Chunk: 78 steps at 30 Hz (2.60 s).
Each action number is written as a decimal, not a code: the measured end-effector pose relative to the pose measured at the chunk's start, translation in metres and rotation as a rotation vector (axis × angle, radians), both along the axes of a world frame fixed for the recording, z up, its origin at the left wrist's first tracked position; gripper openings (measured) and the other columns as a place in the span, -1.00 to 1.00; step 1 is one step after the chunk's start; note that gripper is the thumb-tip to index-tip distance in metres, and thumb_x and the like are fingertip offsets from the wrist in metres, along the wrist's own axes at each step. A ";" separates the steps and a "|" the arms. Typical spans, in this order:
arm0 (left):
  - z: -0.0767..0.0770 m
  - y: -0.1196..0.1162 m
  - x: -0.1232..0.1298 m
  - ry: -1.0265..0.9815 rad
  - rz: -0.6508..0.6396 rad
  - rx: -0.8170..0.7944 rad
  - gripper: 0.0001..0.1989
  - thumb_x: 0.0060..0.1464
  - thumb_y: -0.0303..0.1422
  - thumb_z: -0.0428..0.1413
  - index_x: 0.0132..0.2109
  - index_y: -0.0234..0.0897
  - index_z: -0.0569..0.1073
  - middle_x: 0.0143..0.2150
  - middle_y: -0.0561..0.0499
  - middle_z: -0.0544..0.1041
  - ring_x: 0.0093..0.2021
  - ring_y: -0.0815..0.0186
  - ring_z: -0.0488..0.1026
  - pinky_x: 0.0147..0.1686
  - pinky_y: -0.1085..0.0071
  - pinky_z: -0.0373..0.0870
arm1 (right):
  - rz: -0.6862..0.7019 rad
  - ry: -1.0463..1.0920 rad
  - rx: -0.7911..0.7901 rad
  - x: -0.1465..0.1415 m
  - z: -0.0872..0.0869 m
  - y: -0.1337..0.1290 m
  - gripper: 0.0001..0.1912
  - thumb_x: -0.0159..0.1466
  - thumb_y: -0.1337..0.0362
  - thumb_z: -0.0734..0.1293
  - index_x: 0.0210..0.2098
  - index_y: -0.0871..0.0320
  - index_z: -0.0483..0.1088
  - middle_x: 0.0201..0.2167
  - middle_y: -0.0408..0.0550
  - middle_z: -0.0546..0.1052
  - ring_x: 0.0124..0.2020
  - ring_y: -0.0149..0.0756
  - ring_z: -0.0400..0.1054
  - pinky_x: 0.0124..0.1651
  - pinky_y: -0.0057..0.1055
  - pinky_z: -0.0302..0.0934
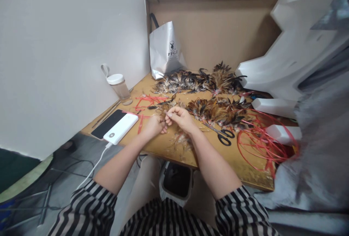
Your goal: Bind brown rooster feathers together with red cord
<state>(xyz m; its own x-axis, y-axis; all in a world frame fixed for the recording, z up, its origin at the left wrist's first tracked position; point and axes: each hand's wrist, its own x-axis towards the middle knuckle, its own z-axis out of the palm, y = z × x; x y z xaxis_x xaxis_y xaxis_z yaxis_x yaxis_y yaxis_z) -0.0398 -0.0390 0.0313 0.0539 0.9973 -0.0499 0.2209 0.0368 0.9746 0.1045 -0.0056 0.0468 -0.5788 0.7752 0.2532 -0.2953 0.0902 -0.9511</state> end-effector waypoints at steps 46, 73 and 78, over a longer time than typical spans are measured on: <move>0.007 -0.007 -0.005 -0.512 0.218 -0.002 -0.78 -0.18 -0.33 0.21 -0.35 -0.40 0.47 -0.51 0.01 0.47 -0.60 0.55 0.32 -0.61 0.65 0.23 | -0.360 -0.151 0.282 -0.015 -0.021 0.003 -0.82 0.11 0.18 0.23 -0.49 0.17 0.27 -0.52 -0.14 0.33 -0.47 -0.39 0.18 -0.34 -0.43 0.08; -0.009 -0.023 0.012 -1.154 -0.076 -0.294 -0.92 0.05 -0.56 -0.01 -0.36 -0.36 0.34 -0.56 0.13 0.19 -0.69 0.67 0.09 -0.76 0.83 0.00 | 0.050 0.222 -0.435 -0.015 -0.019 0.000 -0.82 -0.09 0.29 0.40 -0.51 0.17 0.32 -0.56 -0.18 0.40 -0.49 -0.43 0.28 -0.39 -0.47 0.22; -0.009 -0.022 0.021 -1.346 -0.063 -0.361 -0.81 0.14 -0.55 -0.15 -0.36 -0.38 0.32 -0.55 0.11 0.15 -0.69 0.68 0.10 -0.75 0.88 0.01 | 0.046 0.179 -0.356 -0.012 -0.018 0.001 -0.83 -0.08 0.28 0.38 -0.58 0.17 0.28 -0.59 -0.19 0.41 -0.53 -0.44 0.28 -0.35 -0.43 0.23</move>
<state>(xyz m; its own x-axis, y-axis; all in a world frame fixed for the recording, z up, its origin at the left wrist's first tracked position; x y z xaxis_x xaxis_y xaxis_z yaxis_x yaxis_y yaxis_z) -0.0190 -0.0611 0.0225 0.3092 0.9348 -0.1746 -0.8566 0.3535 0.3758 0.0928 -0.0047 0.0291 -0.5865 0.8066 0.0733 -0.4550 -0.2532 -0.8537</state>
